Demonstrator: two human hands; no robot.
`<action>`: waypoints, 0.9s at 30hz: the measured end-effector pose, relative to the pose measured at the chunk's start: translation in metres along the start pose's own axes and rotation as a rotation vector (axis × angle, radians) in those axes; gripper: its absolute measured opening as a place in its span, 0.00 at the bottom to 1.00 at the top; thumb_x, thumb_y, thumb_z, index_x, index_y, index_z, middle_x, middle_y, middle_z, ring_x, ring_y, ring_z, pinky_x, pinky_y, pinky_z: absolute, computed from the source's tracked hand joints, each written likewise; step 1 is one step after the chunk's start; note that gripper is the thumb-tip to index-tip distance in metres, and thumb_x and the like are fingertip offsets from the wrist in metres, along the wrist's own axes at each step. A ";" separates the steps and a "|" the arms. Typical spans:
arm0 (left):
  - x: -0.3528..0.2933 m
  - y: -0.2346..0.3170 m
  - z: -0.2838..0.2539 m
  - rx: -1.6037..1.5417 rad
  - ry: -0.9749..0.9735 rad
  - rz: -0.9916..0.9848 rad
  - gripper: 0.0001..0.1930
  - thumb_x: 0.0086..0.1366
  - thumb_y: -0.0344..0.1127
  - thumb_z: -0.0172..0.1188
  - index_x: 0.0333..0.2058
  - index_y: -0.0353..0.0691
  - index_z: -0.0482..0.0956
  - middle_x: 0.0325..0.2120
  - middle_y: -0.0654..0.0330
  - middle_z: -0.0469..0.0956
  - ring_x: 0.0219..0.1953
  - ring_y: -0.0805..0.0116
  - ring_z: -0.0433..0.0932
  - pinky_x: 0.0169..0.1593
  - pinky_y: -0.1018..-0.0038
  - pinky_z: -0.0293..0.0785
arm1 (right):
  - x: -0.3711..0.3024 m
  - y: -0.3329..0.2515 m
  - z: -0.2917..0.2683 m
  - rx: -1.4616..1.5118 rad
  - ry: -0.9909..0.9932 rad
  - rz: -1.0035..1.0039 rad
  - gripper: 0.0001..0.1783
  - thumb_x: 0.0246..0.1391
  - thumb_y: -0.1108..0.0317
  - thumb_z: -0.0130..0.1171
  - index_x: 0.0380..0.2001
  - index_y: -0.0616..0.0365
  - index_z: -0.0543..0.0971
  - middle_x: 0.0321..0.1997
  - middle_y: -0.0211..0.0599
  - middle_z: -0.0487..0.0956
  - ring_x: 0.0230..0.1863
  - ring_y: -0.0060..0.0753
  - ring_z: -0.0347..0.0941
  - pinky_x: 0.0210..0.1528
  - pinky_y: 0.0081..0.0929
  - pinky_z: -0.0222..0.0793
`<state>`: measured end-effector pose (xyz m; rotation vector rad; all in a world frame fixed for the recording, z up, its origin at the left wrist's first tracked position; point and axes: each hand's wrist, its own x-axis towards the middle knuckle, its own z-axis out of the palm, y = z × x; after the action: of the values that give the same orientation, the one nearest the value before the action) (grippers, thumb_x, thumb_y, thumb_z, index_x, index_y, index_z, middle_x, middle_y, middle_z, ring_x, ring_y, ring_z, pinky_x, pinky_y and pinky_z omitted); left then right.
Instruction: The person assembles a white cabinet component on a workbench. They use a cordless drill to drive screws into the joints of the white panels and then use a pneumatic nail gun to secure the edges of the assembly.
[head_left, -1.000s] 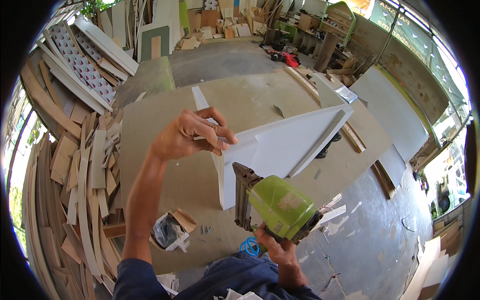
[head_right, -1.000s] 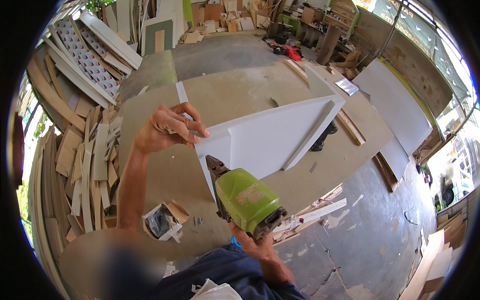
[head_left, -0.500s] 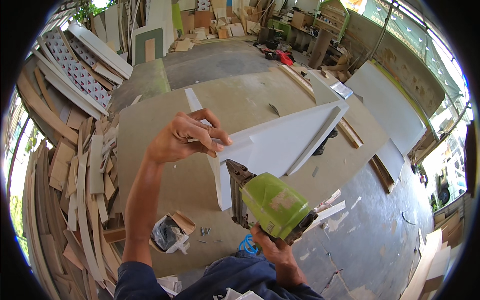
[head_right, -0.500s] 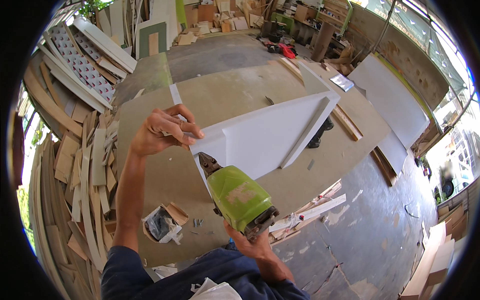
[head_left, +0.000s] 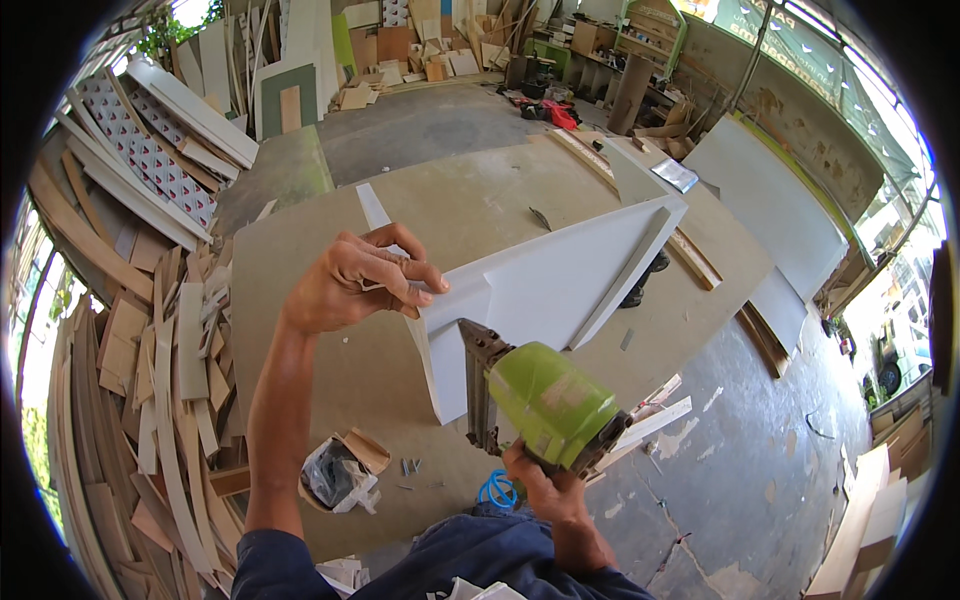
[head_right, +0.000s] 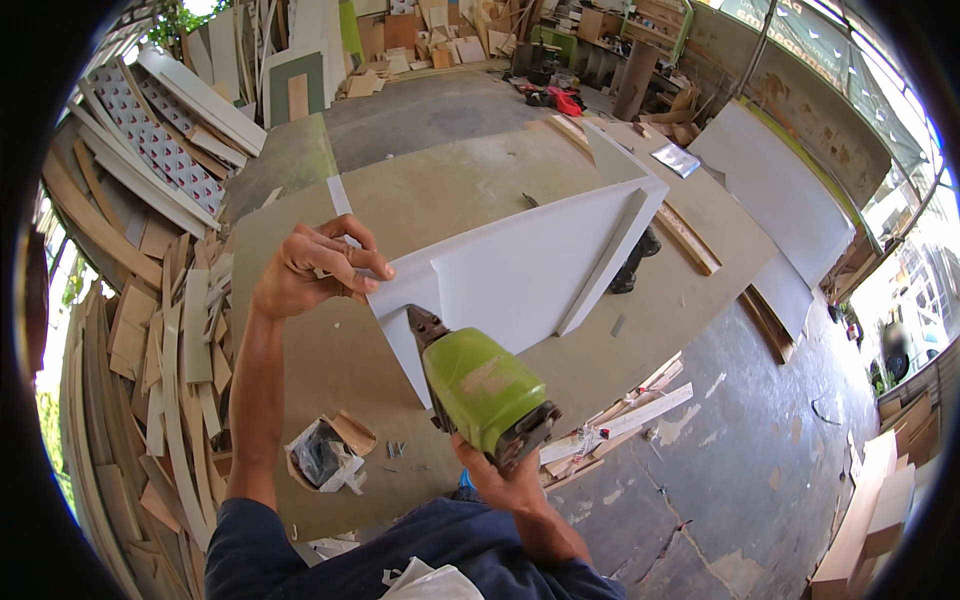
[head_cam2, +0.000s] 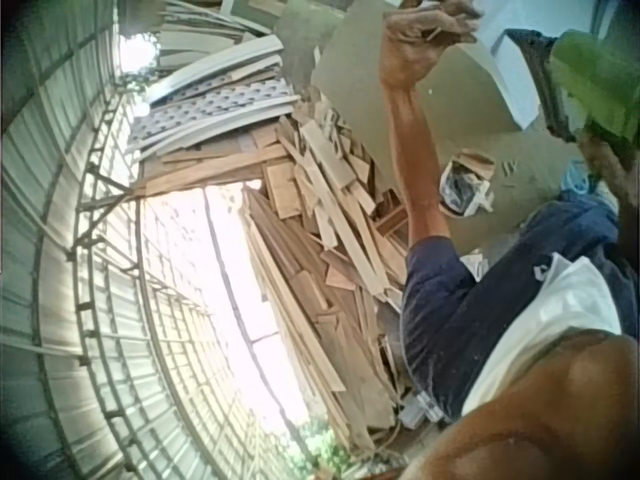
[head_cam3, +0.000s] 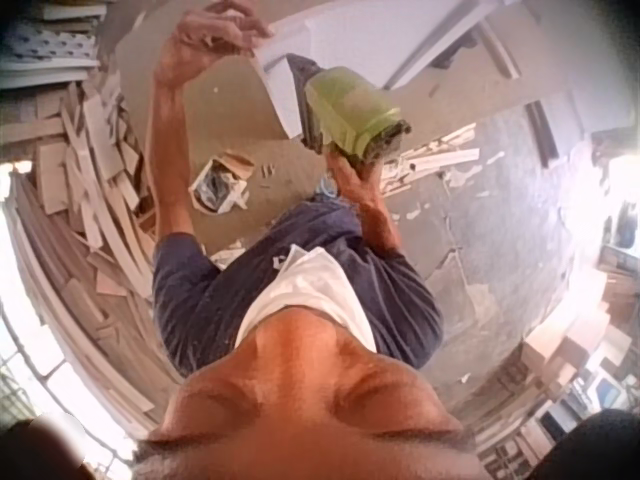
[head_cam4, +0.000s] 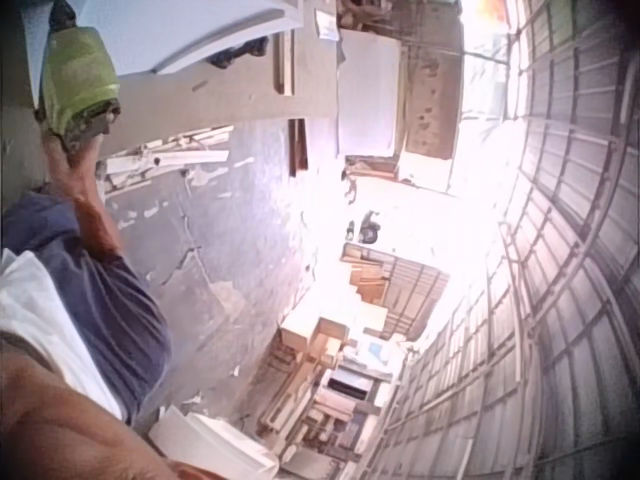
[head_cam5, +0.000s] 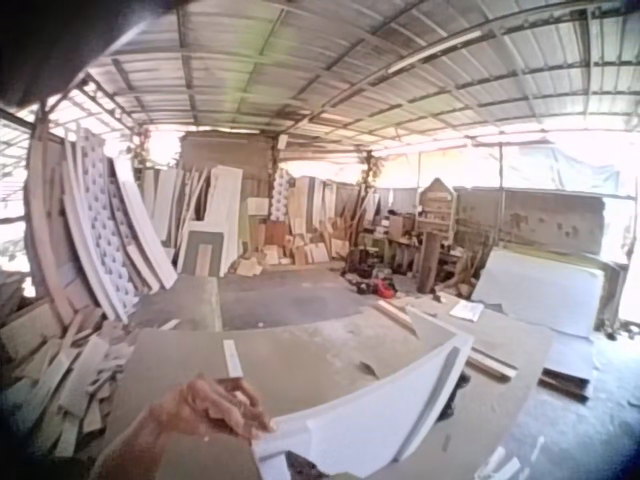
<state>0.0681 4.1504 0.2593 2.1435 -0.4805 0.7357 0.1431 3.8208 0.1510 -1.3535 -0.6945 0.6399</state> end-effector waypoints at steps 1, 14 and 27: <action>0.000 -0.001 0.001 0.000 0.000 0.004 0.17 0.43 0.21 0.76 0.34 0.45 0.91 0.37 0.58 0.88 0.41 0.65 0.79 0.50 0.66 0.74 | 0.003 -0.001 0.000 0.023 0.021 -0.012 0.06 0.54 0.77 0.60 0.36 0.63 0.79 0.31 0.32 0.79 0.30 0.25 0.76 0.35 0.27 0.74; -0.001 0.003 0.003 0.008 0.006 -0.021 0.16 0.43 0.20 0.76 0.33 0.44 0.90 0.37 0.59 0.89 0.41 0.65 0.79 0.50 0.66 0.74 | 0.012 -0.003 -0.008 0.004 0.060 -0.061 0.04 0.53 0.80 0.57 0.33 0.66 0.77 0.28 0.36 0.78 0.26 0.29 0.77 0.34 0.31 0.76; -0.032 0.001 0.024 0.102 0.183 0.011 0.21 0.50 0.32 0.77 0.44 0.39 0.87 0.45 0.55 0.86 0.58 0.57 0.75 0.61 0.59 0.73 | 0.002 0.061 -0.048 0.142 0.155 0.006 0.22 0.50 0.79 0.54 0.50 0.75 0.76 0.22 0.37 0.74 0.19 0.29 0.72 0.26 0.29 0.72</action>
<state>0.0517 4.1335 0.2271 2.1428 -0.3644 0.9714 0.1802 3.7979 0.0863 -1.2589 -0.5109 0.5712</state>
